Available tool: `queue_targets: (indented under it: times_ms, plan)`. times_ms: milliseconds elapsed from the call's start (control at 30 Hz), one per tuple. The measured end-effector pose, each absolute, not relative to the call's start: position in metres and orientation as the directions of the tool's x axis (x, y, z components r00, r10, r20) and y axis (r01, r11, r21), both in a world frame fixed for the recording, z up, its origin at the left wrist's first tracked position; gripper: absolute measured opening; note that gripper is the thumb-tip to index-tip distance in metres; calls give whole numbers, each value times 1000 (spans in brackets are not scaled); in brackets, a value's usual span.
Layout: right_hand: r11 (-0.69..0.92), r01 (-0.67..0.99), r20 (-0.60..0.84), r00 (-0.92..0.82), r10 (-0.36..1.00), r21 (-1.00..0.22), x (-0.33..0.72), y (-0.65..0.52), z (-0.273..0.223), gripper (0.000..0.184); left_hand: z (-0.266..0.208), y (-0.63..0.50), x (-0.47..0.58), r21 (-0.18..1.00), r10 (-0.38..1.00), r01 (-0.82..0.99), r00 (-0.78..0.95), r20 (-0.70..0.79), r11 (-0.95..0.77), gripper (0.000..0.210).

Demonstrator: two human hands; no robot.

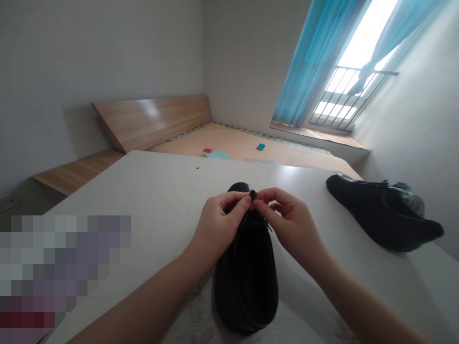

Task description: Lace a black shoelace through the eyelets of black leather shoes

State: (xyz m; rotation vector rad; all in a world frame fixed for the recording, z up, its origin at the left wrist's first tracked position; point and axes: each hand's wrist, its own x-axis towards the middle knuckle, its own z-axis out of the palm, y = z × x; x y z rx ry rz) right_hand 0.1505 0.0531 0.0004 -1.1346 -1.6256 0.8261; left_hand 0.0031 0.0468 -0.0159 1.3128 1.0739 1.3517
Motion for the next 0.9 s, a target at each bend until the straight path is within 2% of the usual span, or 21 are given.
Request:
queue_targets:
  times_ms: [100,267,367,567,767,900]
  plan:
    - [369,322,346,-126,930,-872,150,53,-1,11,-16,46,4,981,984,-76,13,180,-179,21]
    - [339,246,302,-176,937,-908,151,53,-2,13,-17,46,3,980,984,-95,23,178,-175,22]
    - [354,256,301,-225,927,-900,152,52,-2,13,-17,47,1,980,982,-80,25,186,-184,23]
    - [394,273,374,-123,919,-878,150,52,-3,14,-16,46,0,970,970,51,56,235,-238,26]
    - [454,447,447,-128,885,-771,151,48,-2,9,-17,45,-1,952,956,97,73,285,-291,25]
    - [523,443,463,-245,852,-728,155,50,0,9,-17,46,-1,952,956,97,72,283,-289,25]
